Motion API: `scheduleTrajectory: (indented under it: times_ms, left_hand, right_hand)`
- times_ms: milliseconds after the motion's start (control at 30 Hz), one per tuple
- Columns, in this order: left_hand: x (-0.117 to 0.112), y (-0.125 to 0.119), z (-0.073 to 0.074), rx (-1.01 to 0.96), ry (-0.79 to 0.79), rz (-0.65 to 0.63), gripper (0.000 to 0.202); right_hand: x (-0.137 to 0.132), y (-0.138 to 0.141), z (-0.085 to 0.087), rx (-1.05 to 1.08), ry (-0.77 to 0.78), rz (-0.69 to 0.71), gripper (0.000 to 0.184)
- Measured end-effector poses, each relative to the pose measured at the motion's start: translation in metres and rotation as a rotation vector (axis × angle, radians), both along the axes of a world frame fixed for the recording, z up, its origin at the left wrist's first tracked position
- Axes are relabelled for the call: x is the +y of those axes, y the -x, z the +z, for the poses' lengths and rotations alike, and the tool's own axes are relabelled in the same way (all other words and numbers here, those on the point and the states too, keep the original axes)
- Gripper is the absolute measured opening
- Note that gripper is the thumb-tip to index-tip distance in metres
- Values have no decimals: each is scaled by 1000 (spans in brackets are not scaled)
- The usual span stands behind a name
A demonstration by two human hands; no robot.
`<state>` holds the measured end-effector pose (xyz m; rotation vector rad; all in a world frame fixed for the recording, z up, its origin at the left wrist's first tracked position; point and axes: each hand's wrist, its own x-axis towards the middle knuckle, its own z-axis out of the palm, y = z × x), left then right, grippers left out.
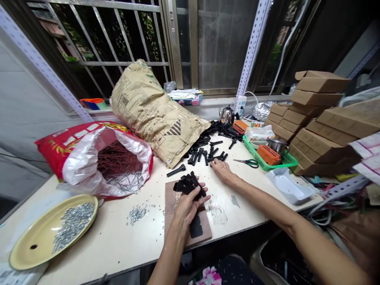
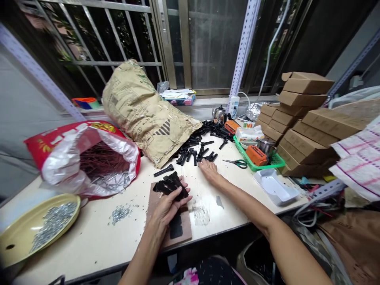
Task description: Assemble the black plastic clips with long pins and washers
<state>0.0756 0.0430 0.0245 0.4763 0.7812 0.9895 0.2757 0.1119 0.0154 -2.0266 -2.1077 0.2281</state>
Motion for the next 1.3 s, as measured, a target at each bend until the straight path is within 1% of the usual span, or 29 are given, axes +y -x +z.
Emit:
scheduleTrajectory:
  times_ms: [67, 133, 233, 267, 300, 367, 433, 467, 500, 533, 567, 600, 633, 667, 700, 767, 833, 900, 967, 1000, 1067, 1133, 1167, 1200, 1233, 1300]
  left_hand:
    - [1, 3, 0, -24, -8, 21, 47]
    - [3, 4, -2, -52, -11, 37, 47]
    - [5, 0, -3, -128, -4, 54, 37]
    - [6, -2, -3, -163, 3, 77, 34]
    - [6, -4, -4, -199, 16, 107, 30]
    - [6, -4, -6, -238, 68, 172, 24]
    - [7, 0, -8, -197, 103, 203, 21]
    - [8, 3, -9, -154, 94, 197, 22]
    - [8, 6, -9, -105, 65, 183, 24]
    - [8, 9, -10, -59, 27, 165, 26]
    - [8, 12, -9, -18, -17, 144, 27]
    - [7, 14, -9, 22, -54, 133, 29]
    - [6, 15, -8, 68, -79, 140, 31]
    - [4, 15, -7, 116, -98, 159, 34]
    - [2, 16, -6, 160, -117, 185, 37]
    - [-2, 16, -5, 227, -162, 238, 43]
    - [-6, 19, -4, 271, -220, 255, 42]
    - [-8, 23, -3, 306, -287, 227, 41]
    - [-9, 28, -1, 348, -369, 196, 40]
    - [-10, 31, 1, 371, -414, 183, 38]
    - [-10, 35, 2, 415, -494, 185, 30]
    - [-10, 37, 1, 426, -531, 191, 29]
    - [-9, 38, 0, 418, -524, 196, 31]
    - [-9, 39, -1, 404, -504, 206, 34]
    - [-9, 40, -1, 388, -477, 214, 37]
    - [-10, 41, -2, 350, -426, 212, 41]
  right_hand:
    - [-5, 6, 7, 4, -62, -2, 34]
    - [-16, 18, 16, 118, -233, -27, 32]
    - [-42, 46, 24, 512, -574, -69, 25]
    - [-53, 57, 23, 630, -635, -52, 23]
    - [-63, 68, 21, 696, -659, -12, 20]
    - [-80, 84, 15, 680, -647, 160, 12]
    - [-87, 87, 11, 584, -526, 382, 12]
    - [-86, 82, 11, 546, -433, 477, 14]
    - [-82, 73, 11, 521, -340, 539, 17]
    - [-74, 61, 12, 503, -274, 552, 19]
    - [-63, 46, 12, 479, -240, 522, 19]
    - [-50, 30, 11, 436, -264, 443, 19]
    - [-36, 13, 10, 348, -338, 307, 21]
    - [-22, -4, 7, 219, -374, 198, 27]
    - [-9, -19, 4, 176, -382, 149, 34]
    - [12, -44, -5, 139, -365, 131, 42]
    - [24, -61, -16, 109, -327, 156, 40]
    - [28, -69, -25, 74, -285, 182, 28]
    - [28, -74, -31, 35, -245, 192, 12]
    - [28, -77, -32, 15, -227, 192, 10]
    - [26, -82, -33, -17, -200, 180, 16]
    - [24, -89, -29, -36, -185, 156, 11]
    - [23, -92, -25, -41, -185, 138, 5]
    - [22, -94, -21, -45, -191, 117, 5]
    - [19, -93, -16, -47, -204, 93, 7]
    - [12, -81, -3, -43, -250, 42, 6]
